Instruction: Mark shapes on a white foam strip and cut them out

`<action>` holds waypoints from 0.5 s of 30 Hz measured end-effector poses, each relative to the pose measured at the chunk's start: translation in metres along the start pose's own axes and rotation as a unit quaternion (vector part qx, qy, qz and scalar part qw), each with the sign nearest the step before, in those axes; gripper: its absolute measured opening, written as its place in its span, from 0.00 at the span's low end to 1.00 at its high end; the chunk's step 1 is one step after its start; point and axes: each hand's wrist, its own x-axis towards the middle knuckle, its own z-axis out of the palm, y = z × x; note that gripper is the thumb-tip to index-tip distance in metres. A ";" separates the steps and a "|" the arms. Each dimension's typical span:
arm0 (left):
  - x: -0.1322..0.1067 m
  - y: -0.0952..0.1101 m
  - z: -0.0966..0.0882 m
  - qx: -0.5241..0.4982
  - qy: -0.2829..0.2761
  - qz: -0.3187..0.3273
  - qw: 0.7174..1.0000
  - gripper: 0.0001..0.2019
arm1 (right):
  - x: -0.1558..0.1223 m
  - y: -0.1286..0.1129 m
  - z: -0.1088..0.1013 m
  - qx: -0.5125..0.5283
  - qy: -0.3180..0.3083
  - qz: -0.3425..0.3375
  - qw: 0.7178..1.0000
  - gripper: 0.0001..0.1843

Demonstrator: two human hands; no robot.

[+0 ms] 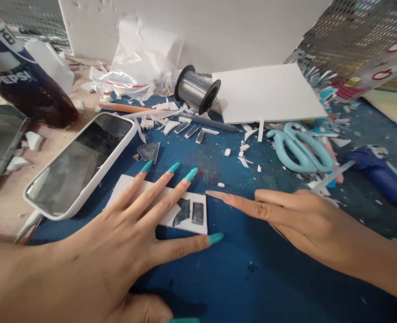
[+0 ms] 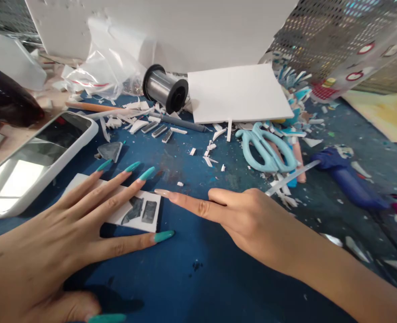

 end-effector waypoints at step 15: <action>0.001 0.005 0.009 -0.052 0.012 -0.055 0.997 0.35 | 0.003 -0.009 -0.001 -0.163 -0.012 -0.014 0.986 0.53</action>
